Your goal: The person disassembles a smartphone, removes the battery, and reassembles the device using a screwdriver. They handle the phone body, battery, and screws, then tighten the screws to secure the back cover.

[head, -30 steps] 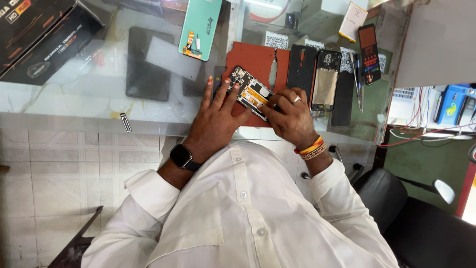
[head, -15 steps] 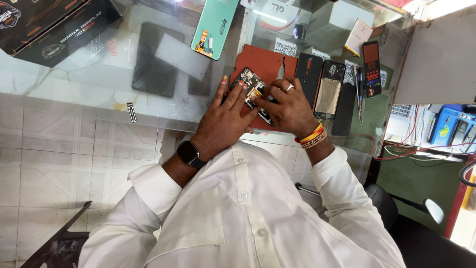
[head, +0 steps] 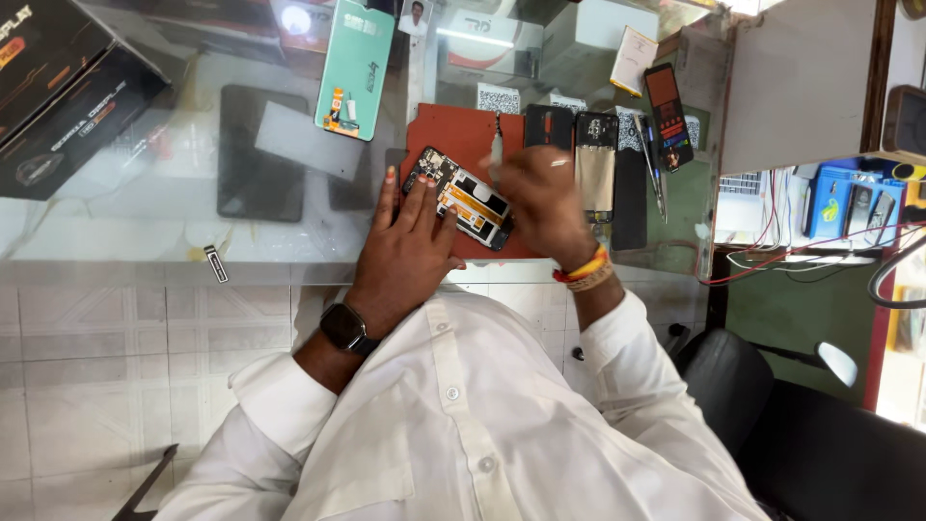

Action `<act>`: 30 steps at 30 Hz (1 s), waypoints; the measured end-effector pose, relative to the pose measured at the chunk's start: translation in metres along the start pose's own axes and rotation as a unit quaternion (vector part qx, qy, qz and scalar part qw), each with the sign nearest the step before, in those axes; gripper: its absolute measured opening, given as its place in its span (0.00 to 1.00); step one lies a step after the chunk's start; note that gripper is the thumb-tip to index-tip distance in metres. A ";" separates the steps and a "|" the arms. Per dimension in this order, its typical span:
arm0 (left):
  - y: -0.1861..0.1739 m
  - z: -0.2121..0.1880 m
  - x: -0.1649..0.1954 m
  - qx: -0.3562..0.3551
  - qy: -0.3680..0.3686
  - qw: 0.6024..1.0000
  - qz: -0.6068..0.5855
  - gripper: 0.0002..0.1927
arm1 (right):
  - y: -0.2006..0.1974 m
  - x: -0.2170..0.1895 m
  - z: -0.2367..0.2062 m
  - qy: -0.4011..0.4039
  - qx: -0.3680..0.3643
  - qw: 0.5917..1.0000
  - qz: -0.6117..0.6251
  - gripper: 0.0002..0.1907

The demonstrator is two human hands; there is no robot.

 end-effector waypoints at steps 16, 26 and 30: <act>0.006 0.016 0.010 -0.031 -0.017 0.999 -0.002 0.32 | -0.039 0.060 -0.058 0.200 0.105 0.970 -0.086 0.03; 0.002 0.006 -0.016 0.096 -0.143 0.964 -0.203 0.20 | -0.021 0.065 -0.059 0.212 0.032 0.976 -0.043 0.04; 0.007 -0.002 -0.021 0.123 -0.173 0.955 -0.205 0.19 | -0.016 0.066 -0.061 0.169 0.012 0.985 -0.040 0.04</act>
Point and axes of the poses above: each hand's wrist, its own z-axis towards the middle knuckle, its own y-axis out of the palm, x = y × z, the point moved 4 cm from there along z, towards the middle knuckle, and after that the axes turned 1 degree about x, right-handed, at the moved point
